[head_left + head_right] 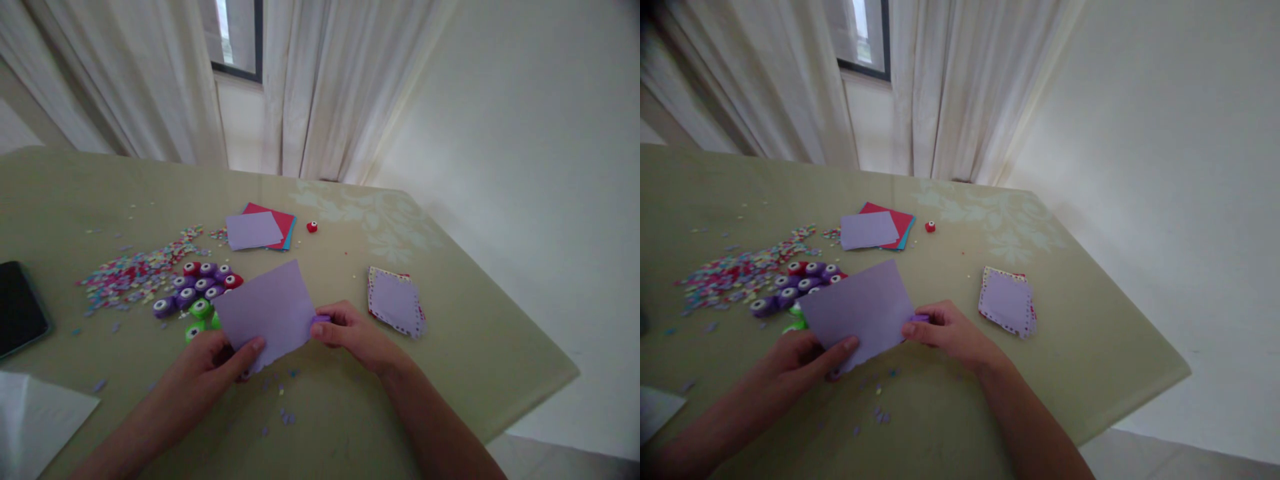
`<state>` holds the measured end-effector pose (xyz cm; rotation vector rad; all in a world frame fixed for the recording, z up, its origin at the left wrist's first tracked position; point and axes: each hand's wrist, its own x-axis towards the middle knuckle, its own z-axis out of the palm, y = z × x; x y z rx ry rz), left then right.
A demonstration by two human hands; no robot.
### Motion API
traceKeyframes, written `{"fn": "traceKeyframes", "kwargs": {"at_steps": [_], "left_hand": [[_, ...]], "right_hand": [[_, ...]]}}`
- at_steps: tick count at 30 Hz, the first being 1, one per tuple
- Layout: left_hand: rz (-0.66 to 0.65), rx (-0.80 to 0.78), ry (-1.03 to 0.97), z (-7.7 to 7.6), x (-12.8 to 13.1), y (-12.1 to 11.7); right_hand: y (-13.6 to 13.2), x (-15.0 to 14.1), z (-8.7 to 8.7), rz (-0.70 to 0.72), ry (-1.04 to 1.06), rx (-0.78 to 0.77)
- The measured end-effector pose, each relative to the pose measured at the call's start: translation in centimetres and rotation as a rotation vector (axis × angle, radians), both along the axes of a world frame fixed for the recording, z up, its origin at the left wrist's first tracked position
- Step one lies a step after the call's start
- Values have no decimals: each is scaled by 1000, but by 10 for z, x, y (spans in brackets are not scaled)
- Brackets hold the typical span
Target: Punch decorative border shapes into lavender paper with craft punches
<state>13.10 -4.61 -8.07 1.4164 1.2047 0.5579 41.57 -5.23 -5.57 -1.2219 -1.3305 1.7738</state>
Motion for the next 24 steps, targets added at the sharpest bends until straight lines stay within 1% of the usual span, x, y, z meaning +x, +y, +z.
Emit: {"fn": "traceKeyframes", "kwargs": {"at_steps": [4, 7, 10, 15, 20, 24], "left_hand": [[7, 16, 11, 2, 1, -1], [43, 33, 31, 3, 2, -1], [69, 56, 33, 5, 3, -1], [70, 57, 23, 4, 5, -2], [58, 54, -11, 5, 6, -3], [63, 42, -7, 8, 7, -3]], "right_hand": [[1, -2, -3, -41, -15, -5], [1, -3, -6, -77, 13, -14], [1, -5, -5, -93, 46, -4], [1, -9, 0, -68, 104, 7], [1, -13, -2, -126, 132, 1], [2, -13, -2, -128, 141, 17]]}}
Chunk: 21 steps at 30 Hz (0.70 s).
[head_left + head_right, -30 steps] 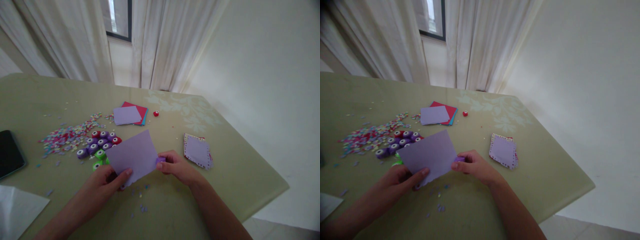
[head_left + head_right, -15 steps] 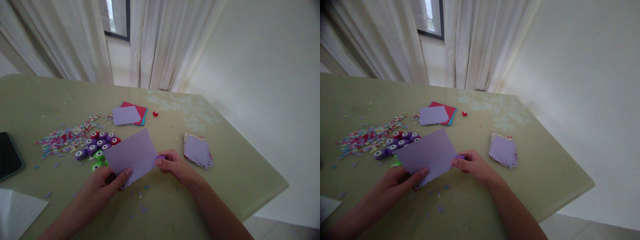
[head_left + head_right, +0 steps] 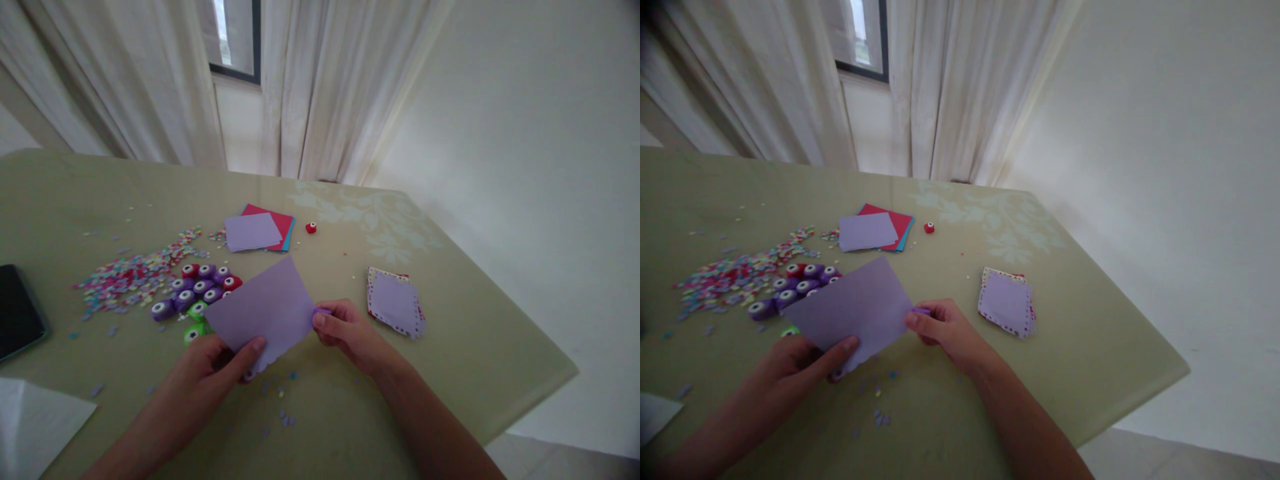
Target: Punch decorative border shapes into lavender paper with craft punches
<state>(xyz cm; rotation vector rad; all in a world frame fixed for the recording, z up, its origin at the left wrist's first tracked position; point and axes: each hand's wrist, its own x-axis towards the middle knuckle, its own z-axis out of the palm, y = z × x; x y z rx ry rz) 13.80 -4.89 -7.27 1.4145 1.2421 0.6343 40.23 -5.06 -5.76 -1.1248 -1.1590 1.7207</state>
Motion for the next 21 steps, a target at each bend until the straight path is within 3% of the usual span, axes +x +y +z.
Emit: {"fn": "traceKeyframes", "kwargs": {"at_steps": [21], "left_hand": [[38, 9, -6, 5, 3, -2]], "right_hand": [[-3, -1, -1, -4, 7, 29]]}}
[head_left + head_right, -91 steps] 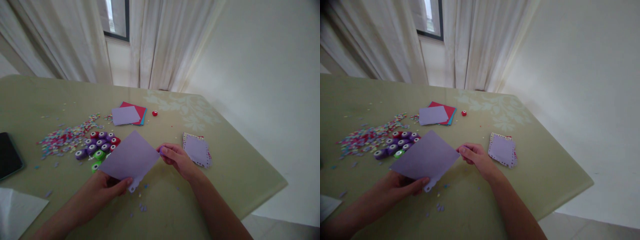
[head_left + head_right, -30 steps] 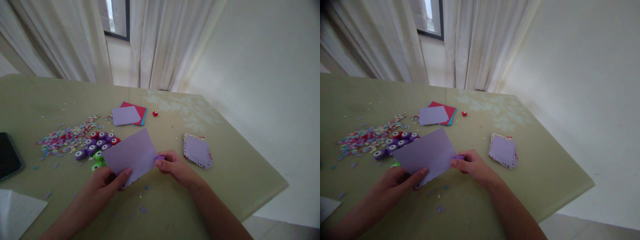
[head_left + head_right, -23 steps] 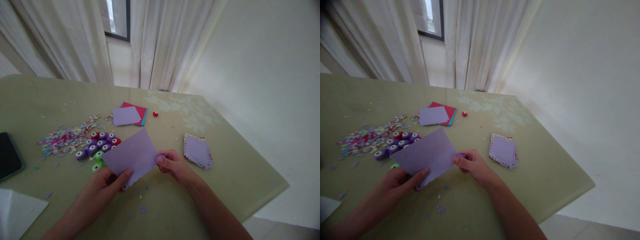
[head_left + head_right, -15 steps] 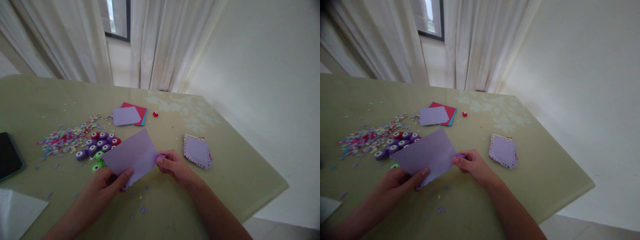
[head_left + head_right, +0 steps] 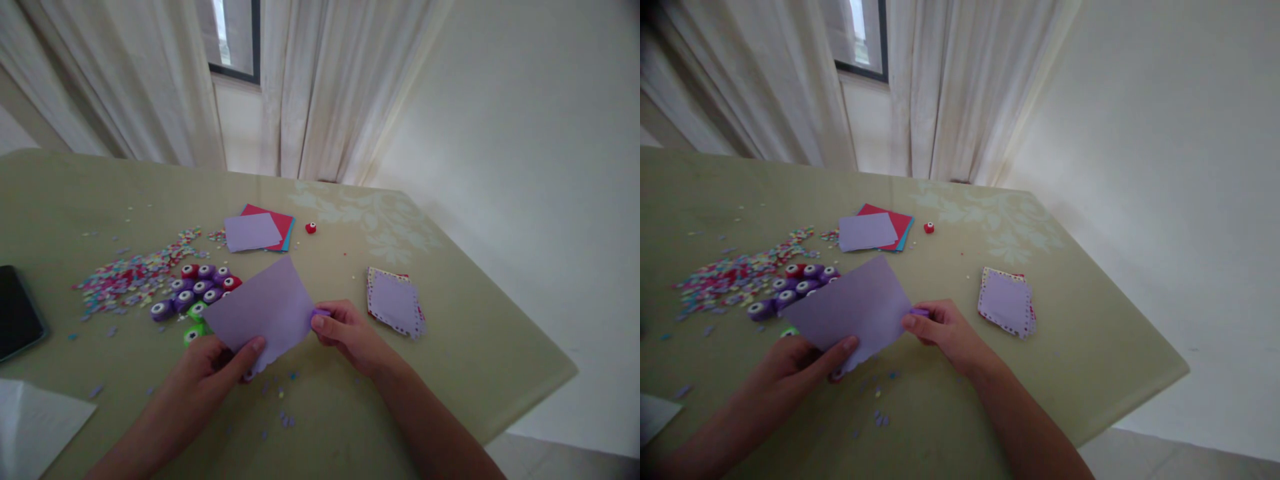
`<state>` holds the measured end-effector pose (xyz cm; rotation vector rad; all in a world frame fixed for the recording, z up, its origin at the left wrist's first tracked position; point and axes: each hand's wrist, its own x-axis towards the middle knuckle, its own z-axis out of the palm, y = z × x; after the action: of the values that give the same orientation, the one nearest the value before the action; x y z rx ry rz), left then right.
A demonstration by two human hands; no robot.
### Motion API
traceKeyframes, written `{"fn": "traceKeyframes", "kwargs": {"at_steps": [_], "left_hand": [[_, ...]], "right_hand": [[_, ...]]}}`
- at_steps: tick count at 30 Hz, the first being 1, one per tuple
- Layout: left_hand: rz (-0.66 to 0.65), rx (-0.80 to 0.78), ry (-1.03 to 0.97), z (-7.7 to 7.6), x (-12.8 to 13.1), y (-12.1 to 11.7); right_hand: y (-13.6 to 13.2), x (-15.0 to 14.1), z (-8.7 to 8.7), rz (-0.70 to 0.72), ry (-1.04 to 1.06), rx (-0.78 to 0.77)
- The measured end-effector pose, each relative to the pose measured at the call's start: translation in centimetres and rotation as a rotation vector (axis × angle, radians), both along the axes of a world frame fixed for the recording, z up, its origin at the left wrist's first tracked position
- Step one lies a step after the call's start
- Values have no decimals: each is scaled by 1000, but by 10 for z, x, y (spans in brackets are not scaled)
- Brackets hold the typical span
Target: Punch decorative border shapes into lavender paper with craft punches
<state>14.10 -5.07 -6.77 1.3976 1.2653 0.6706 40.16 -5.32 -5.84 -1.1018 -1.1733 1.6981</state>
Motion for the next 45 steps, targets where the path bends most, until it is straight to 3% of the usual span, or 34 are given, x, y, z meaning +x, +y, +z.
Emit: {"fn": "traceKeyframes", "kwargs": {"at_steps": [6, 12, 19, 23, 28, 45], "left_hand": [[-33, -6, -17, -3, -1, 1], [-16, 24, 7, -5, -5, 3], [-177, 4, 71, -9, -16, 6], [-308, -76, 140, -3, -23, 2], [-284, -77, 269, -2, -32, -1], [-400, -49, 343, -1, -35, 2]], "right_hand": [[-1, -8, -4, -79, -18, 15], [3, -3, -4, 13, 66, -38], [13, 7, -5, -215, 166, -45], [13, 8, -6, -190, 202, -64], [11, 10, -4, -139, 135, -86], [10, 15, -5, -70, 17, -122]]}}
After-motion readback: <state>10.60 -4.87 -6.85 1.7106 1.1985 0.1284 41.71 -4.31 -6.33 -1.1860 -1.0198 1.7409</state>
